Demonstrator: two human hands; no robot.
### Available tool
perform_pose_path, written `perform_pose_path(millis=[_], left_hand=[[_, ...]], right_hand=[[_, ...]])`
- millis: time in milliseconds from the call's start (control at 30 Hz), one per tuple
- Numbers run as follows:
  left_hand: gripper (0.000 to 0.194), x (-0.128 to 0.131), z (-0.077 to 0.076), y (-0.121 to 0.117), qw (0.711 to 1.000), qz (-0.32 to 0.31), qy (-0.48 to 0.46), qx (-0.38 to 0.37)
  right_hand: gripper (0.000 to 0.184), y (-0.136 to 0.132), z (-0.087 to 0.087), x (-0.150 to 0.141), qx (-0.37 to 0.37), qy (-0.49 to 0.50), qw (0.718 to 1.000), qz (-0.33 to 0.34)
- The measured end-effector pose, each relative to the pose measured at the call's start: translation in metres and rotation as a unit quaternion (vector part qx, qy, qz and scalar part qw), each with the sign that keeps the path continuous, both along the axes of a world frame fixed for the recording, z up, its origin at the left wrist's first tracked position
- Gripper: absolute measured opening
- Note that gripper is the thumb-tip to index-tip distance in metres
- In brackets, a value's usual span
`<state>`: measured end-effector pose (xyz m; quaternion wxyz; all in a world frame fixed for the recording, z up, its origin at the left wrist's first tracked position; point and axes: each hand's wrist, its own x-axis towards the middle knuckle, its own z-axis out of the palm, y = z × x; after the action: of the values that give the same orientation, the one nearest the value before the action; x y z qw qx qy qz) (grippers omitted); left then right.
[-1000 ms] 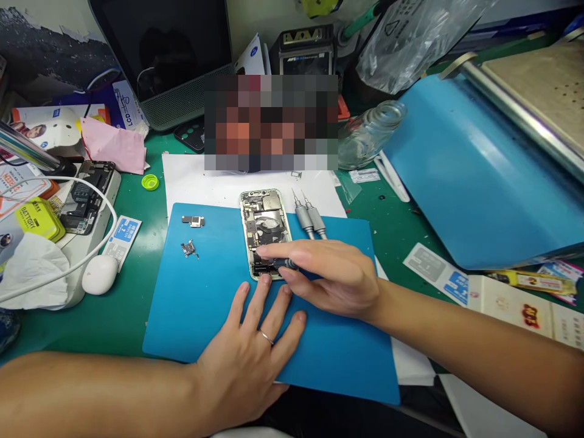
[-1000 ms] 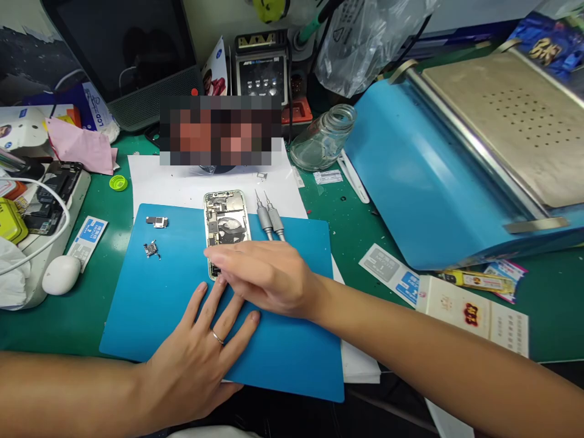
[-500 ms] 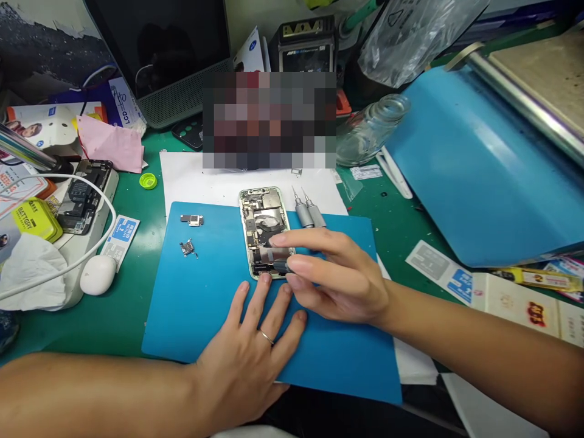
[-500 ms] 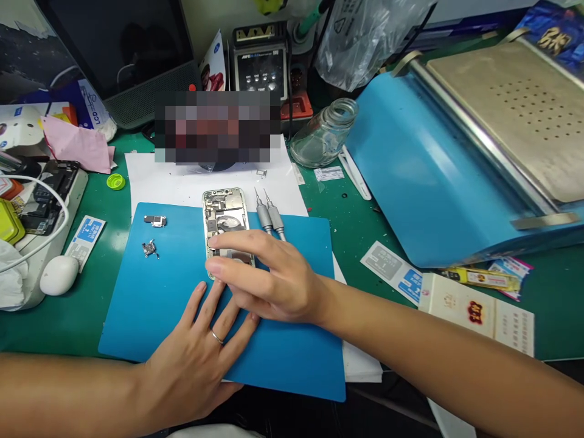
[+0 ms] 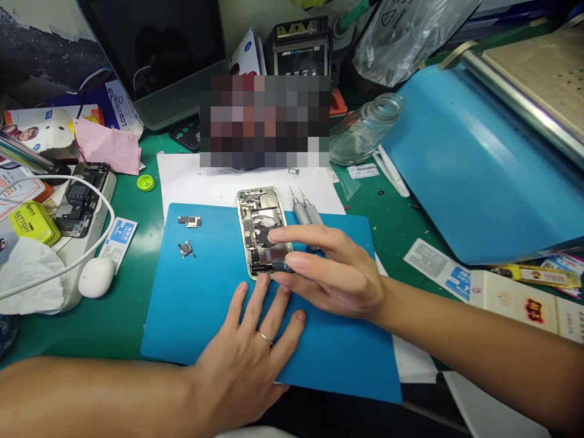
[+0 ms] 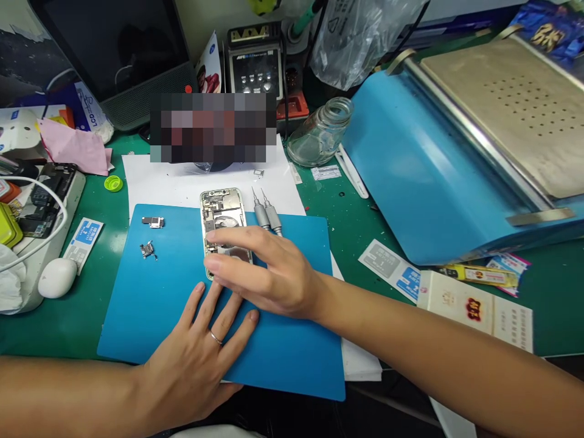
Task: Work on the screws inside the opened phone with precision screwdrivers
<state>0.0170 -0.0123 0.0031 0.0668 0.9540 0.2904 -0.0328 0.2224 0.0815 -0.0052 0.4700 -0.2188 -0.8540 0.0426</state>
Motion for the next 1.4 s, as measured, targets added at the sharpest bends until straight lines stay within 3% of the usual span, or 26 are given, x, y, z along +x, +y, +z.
perform_pose_path(millis=[300,833,1000,1133,1400], left_hand=[[0.093,0.0,0.0,0.0,1.0,-0.004,0.007,0.002],[0.093,0.0,0.0,0.0,1.0,-0.001,-0.005,-0.01],[0.094,0.001,-0.001,-0.001,1.0,-0.001,-0.008,-0.005],[0.094,0.001,-0.002,-0.002,1.0,-0.001,-0.005,0.003],[0.096,0.001,-0.002,-0.001,1.0,-0.001,-0.003,0.007]], right_hand=[[0.05,0.002,0.0,0.0,-0.016,0.002,1.0,0.001],[0.081,-0.001,-0.004,0.002,-0.078,0.017,0.996,0.028],[0.078,-0.002,-0.003,0.003,-0.099,0.024,0.995,0.021],[0.08,0.001,-0.005,0.003,-0.064,0.024,0.997,0.034],[0.082,-0.002,-0.01,0.004,-0.106,0.052,0.993,0.026]])
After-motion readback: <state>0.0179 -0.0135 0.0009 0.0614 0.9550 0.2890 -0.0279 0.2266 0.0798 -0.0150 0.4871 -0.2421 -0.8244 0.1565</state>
